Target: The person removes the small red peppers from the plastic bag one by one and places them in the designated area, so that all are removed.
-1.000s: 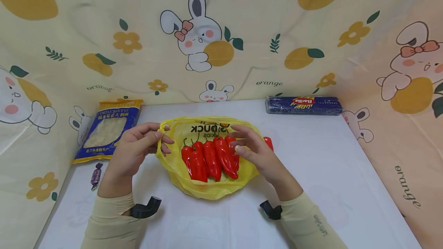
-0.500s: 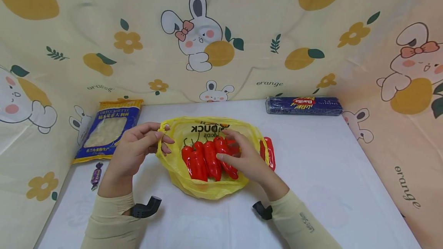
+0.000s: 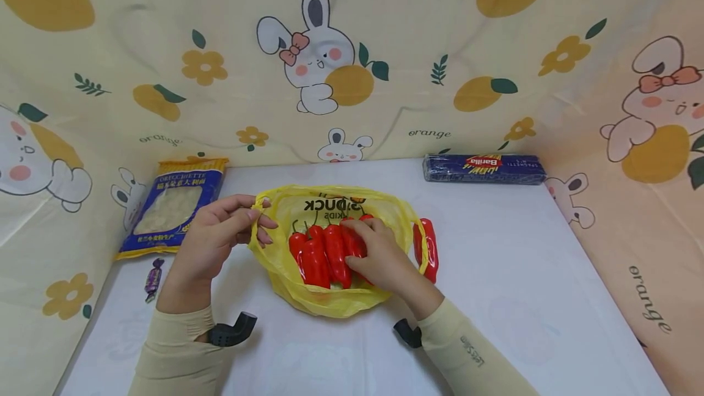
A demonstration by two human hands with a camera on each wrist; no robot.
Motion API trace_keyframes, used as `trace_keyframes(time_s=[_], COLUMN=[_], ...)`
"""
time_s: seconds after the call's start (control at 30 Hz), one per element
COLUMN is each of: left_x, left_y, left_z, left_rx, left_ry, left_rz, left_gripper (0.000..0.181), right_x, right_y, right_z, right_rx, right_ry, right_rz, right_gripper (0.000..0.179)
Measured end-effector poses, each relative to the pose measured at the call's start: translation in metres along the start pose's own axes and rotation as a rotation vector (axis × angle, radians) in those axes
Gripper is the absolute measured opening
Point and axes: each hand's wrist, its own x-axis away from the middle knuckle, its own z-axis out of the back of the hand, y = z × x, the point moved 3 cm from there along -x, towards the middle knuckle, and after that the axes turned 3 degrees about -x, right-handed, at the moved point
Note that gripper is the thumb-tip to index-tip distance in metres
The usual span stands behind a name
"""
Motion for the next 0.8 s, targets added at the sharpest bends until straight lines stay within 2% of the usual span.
trace_keyframes(time_s=[0.13,0.33,0.57,0.8], left_x=[0.0,0.0,0.0,0.001], left_y=[0.0,0.0,0.0,0.001], left_z=[0.0,-0.001,0.0,0.0], left_rx=[0.004,0.006,0.006,0.008], left_ry=[0.001,0.0,0.001,-0.002], left_rz=[0.001,0.003,-0.004,-0.009], left_gripper=[0.026,0.026,0.025,0.025], right_x=[-0.002,-0.003,-0.002,0.005], right_y=[0.001,-0.001,-0.006,-0.013], right_z=[-0.002,-0.002,0.002,0.013], right_rx=[0.06,0.078,-0.005,-0.064], right_ry=[0.004,0.002,0.004,-0.046], right_rz=[-0.021,-0.004,0.058,0.155], right_gripper=[0.066,0.065,0.064,0.056])
